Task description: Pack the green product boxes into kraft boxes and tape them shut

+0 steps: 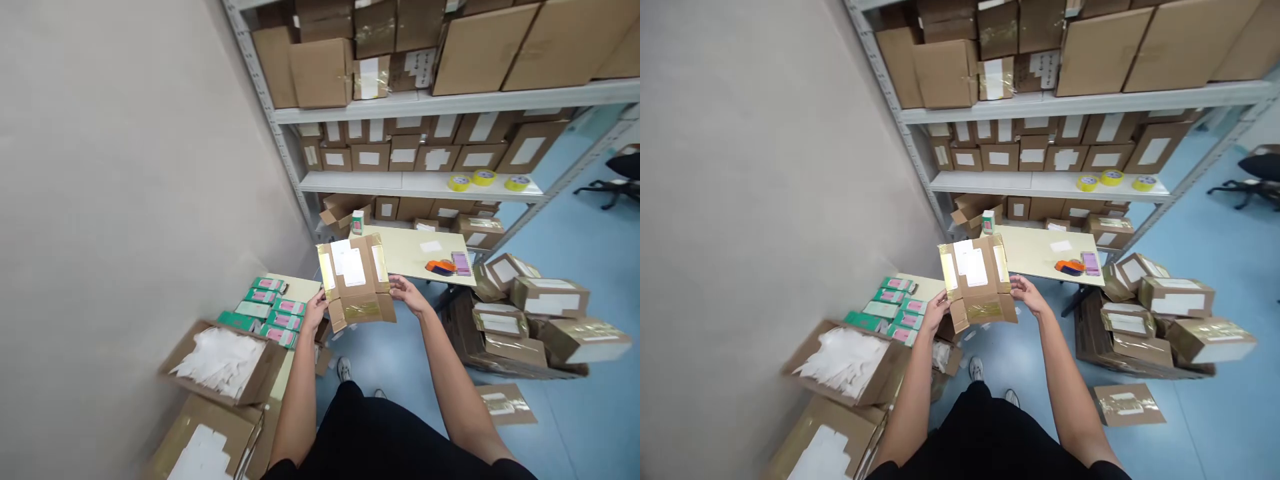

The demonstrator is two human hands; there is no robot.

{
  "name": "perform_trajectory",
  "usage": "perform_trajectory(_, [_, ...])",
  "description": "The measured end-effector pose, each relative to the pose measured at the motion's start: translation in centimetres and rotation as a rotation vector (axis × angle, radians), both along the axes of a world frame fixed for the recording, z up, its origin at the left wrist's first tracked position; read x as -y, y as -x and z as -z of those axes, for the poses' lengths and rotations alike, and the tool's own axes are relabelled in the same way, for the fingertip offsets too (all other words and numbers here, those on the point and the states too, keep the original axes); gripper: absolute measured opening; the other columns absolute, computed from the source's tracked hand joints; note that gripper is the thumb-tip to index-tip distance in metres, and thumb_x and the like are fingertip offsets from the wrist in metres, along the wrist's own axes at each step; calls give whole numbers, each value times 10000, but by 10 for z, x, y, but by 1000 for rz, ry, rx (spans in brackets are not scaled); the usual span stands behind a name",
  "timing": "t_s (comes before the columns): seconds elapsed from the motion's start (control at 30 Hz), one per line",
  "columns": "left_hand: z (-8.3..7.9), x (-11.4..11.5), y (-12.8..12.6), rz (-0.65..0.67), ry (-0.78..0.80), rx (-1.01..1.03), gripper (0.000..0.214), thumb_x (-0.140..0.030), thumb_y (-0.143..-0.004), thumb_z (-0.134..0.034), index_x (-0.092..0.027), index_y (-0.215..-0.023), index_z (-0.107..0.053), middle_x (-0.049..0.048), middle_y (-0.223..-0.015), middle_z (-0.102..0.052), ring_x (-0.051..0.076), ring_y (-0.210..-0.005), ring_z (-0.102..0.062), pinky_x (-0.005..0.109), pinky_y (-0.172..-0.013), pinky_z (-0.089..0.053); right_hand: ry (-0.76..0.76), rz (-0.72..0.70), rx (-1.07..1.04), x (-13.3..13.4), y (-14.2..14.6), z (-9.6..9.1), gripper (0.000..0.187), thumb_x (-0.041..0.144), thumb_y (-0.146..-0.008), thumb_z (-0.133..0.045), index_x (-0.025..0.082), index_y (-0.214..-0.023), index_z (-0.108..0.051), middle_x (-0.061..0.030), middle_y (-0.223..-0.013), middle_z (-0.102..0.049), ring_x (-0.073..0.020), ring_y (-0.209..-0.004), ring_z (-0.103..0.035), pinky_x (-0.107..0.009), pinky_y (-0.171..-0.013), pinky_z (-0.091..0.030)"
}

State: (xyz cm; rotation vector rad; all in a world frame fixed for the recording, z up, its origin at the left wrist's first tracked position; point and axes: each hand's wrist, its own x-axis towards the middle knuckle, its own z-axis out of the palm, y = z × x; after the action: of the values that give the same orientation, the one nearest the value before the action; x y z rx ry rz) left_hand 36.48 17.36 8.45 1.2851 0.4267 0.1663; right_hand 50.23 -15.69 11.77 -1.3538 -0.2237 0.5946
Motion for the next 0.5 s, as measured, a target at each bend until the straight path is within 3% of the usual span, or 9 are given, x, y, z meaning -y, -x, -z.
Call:
perform_trajectory(0.2, [19, -1, -107, 122, 36, -40, 737, -271, -667, -885, -176, -1375, -702, 141, -1343, -717, 238, -1042, -742, 366, -889, -611, 32, 151, 9, 17, -55, 10, 560, 360, -639, -891, 277, -1144, -664, -27, -1025, -700, -194, -878, -650, -337, -789, -532])
perform_trajectory(0.5, [32, -27, -262, 240, -3, -69, 694, -204, -660, -888, -157, -1333, -726, 117, -1142, -767, 174, -868, -731, 300, -785, -611, 149, 331, 17, -6, -138, -2, 548, 335, -647, -865, 297, -1155, -663, -10, -986, -669, -203, -881, -643, -358, -792, -549])
